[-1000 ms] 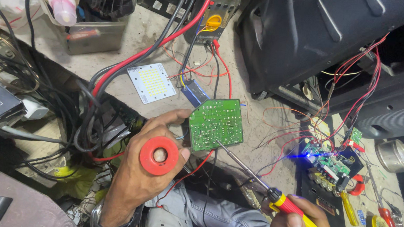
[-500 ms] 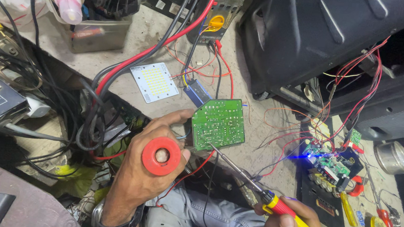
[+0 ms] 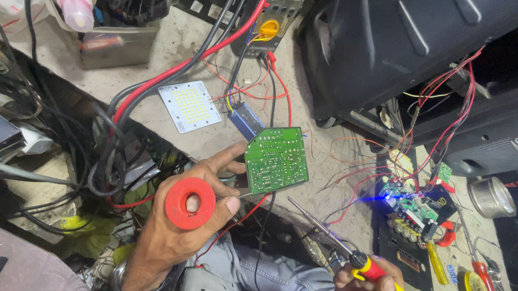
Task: The person solders a green circuit board using a soldering iron and solder wire. They hold the board in one hand and apply solder to various points on the board with the other hand.
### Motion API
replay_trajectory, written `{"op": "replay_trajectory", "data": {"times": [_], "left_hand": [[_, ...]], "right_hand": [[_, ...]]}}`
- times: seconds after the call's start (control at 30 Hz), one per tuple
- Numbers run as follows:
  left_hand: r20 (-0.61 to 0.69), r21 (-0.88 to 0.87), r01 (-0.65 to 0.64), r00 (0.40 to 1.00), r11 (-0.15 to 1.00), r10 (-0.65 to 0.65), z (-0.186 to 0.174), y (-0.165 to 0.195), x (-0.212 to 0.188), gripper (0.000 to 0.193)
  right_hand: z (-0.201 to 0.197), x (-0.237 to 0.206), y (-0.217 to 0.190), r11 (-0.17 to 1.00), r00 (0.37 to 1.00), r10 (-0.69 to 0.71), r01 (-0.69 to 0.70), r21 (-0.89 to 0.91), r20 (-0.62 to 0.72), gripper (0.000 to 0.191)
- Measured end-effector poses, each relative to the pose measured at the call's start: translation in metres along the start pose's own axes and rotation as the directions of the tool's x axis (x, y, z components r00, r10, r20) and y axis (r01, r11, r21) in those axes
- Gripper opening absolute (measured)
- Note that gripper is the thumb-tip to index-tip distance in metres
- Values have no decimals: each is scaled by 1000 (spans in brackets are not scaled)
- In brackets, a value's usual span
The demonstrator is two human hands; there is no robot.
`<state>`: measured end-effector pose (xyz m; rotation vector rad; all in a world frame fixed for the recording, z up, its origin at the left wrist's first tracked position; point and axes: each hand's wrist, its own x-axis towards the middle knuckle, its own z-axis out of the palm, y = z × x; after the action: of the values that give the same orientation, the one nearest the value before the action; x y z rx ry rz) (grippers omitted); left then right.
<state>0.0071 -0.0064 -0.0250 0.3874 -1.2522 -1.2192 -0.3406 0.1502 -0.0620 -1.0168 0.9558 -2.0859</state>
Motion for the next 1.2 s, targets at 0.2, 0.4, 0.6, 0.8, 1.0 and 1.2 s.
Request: {"op": "replay_trajectory", "data": {"times": [0.2, 0.4, 0.6, 0.8, 1.0, 1.2], "left_hand": [[49, -61, 17, 999, 998, -14, 11, 11, 0, 11], [84, -38, 31, 996, 999, -27, 18, 15, -1, 13], [84, -96, 48, 996, 994, -40, 22, 11, 1, 18], [59, -118, 97, 994, 988, -90, 27, 5, 0, 21], [65, -151, 115, 992, 982, -106, 29, 0, -2, 21], [55, -162, 145, 989, 976, -137, 31, 1, -2, 21]], "right_hand": [[-8, -4, -19, 1000, 996, 4, -4, -1, -93, 33], [-6, -1, -27, 995, 988, 51, -37, 98, -143, 32], [11, -3, -33, 998, 952, 55, -41, 53, -301, 35], [17, -3, -33, 999, 970, 11, -2, 37, -241, 35], [16, 0, -36, 999, 977, 33, -32, 11, -212, 37], [19, 0, -38, 998, 972, 59, -59, 6, -227, 37]]}}
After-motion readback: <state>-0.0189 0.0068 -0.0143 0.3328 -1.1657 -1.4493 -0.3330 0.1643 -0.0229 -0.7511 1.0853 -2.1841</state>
